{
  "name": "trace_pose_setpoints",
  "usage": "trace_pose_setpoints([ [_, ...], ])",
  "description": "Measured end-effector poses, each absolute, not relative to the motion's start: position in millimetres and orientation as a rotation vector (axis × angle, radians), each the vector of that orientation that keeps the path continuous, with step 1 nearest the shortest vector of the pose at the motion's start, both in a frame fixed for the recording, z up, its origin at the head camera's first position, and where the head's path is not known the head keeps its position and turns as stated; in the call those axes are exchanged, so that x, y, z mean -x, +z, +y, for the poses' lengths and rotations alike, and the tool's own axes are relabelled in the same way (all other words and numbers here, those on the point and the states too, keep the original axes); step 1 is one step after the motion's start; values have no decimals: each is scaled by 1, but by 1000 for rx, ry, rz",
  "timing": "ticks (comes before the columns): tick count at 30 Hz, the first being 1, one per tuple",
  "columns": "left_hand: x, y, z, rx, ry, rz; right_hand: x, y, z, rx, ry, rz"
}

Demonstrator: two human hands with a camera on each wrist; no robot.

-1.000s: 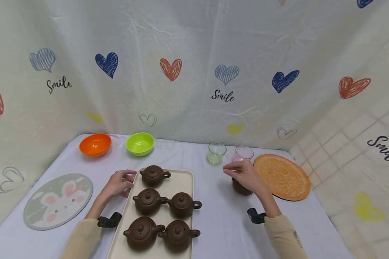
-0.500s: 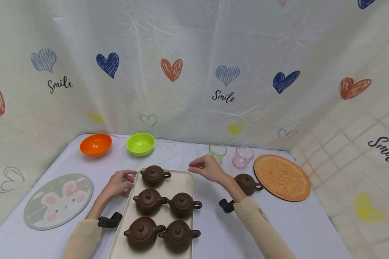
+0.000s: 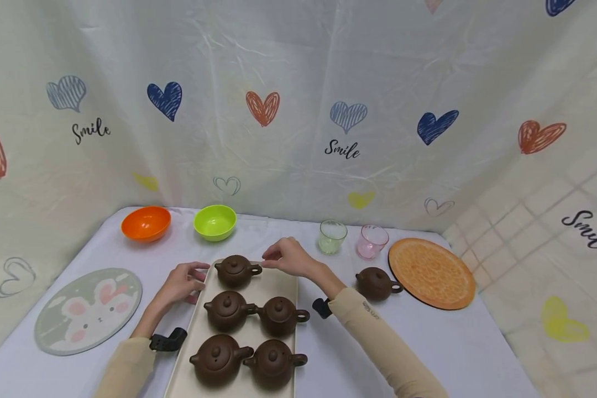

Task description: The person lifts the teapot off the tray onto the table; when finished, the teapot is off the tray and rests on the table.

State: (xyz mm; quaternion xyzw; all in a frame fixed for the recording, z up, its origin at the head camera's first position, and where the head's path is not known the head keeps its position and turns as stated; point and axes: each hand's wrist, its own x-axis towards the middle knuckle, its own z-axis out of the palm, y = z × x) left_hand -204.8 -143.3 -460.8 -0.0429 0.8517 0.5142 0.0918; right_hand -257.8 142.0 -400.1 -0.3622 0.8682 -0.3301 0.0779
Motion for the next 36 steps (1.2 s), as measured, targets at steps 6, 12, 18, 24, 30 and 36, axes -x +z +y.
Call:
trace_pose_setpoints([
  [6,204,-460,-144,127,1528,2526,260,-400,124,1092,-933,2572],
  [12,203,-461,-142,128,1530,2520,259,-404,117,1071,-911,2547],
  [18,203,-460,-142,108,1529,2526,259,-405,113,1069,-828,2584],
  [24,201,-460,-146,123,1529,2539,264,-406,107,1121,-731,2607],
  [30,202,-461,-145,106,1537,2528,265,-406,104,1083,-691,2626],
  [36,203,-461,-143,114,1521,2540,264,-405,103,1085,-672,2637],
])
